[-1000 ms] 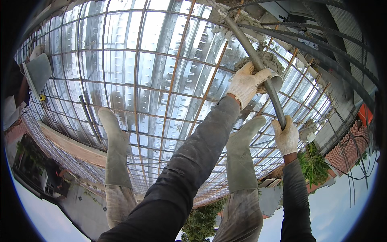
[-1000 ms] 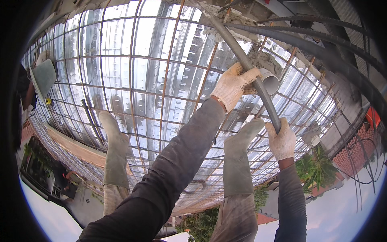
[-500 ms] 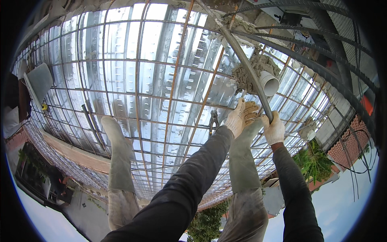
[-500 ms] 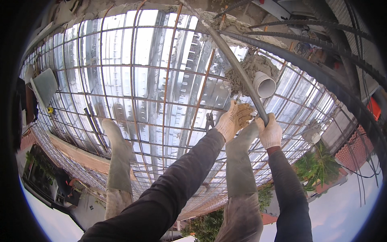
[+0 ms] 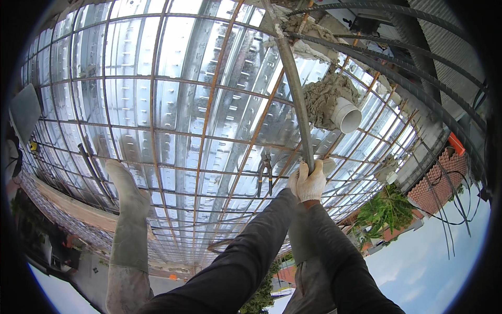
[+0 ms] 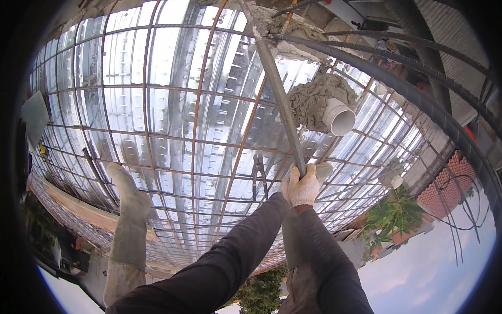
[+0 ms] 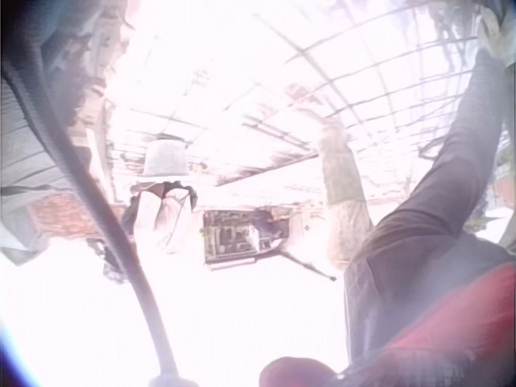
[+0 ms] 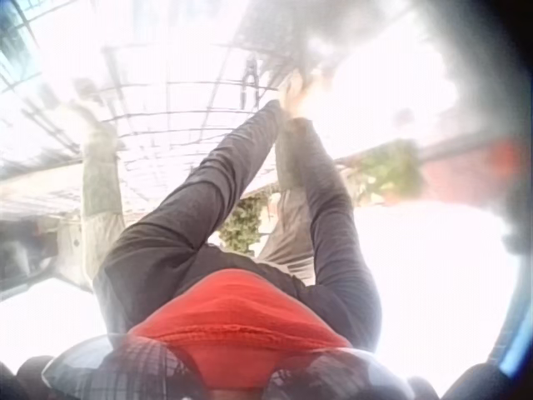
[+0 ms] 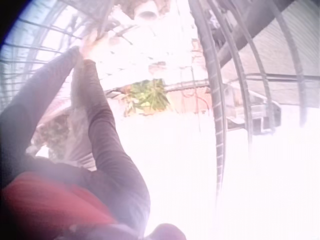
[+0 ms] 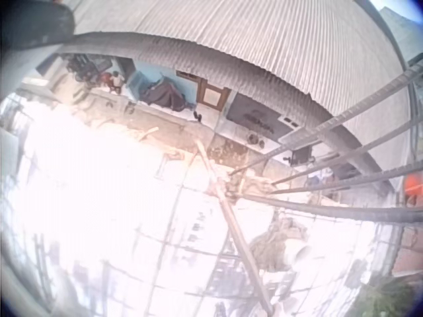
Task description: The person positions a white plastic pipe through a roof mesh and secures it into a beam using a metal rod while a co-worker applies cement around the base to seal it.
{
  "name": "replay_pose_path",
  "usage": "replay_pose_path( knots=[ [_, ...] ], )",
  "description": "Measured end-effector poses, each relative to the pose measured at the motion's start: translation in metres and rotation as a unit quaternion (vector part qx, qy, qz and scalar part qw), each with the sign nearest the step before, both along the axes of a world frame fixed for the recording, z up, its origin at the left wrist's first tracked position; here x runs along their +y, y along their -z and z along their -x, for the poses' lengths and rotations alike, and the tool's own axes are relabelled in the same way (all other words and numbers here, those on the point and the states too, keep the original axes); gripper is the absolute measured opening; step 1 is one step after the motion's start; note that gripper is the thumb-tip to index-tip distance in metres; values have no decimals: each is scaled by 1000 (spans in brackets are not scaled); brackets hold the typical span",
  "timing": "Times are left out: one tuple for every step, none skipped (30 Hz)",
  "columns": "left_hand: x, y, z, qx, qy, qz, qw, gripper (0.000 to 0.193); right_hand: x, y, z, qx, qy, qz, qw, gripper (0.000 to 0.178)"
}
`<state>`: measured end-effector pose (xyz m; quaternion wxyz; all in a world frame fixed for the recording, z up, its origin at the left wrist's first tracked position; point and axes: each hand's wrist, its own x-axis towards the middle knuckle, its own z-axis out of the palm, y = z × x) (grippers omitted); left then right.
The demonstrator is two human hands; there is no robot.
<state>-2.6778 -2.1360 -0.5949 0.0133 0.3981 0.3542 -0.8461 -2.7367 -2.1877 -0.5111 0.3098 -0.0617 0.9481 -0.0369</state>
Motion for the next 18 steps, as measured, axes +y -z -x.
replay_pose_path(
  knots=[
    [-5,-2,-6,-5,15,-5,1000,47,-2,0,-7,-12,20,7,1000,38],
    [-9,-2,-13,-8,28,-5,1000,47,-2,1,-13,-12,20,-1,1000,38],
    [-14,-2,-20,-10,41,-5,999,47,-3,2,-19,-12,21,-9,1000,38],
    [-18,-3,-29,-13,55,-1,998,48,-5,3,-25,-12,22,-17,1000,38],
    [-24,-3,-38,-17,68,4,998,48,-9,6,-33,16,-4,2,1000,39],
    [-29,-3,-46,-20,82,5,996,48,-11,5,-41,6,12,1,1000,39],
    [-35,-3,-56,-22,98,10,995,49,-14,5,-49,-3,29,0,1000,40],
    [-42,-3,-68,-26,114,15,993,49,-17,3,-58,-15,45,-1,999,41],
    [-53,0,-83,-30,135,22,990,49,-24,5,-68,-27,57,3,998,41],
    [-64,2,-98,-31,156,26,987,49,-32,7,-81,-40,68,7,997,42],
    [-77,3,-115,-36,179,35,983,50,-41,9,-97,-55,81,13,995,42],
    [-92,7,-130,-36,201,45,978,50,-51,13,-117,-44,95,35,994,43],
    [-109,10,-149,-38,222,51,973,50,-63,18,-137,-33,110,57,992,43],
    [-126,10,-165,-37,245,57,967,51,-72,25,-154,-20,126,78,989,43],
    [-142,13,-181,-37,263,63,962,51,-84,32,-171,-51,155,77,984,42],
    [-156,14,-196,-37,281,64,957,51,-92,32,-187,-71,185,78,977,41],
    [-168,15,-208,-33,294,64,953,52,-104,36,-200,-65,204,89,973,40],
    [-179,16,-218,-30,307,64,949,52,-112,38,-208,-58,223,100,968,40]
  ],
)
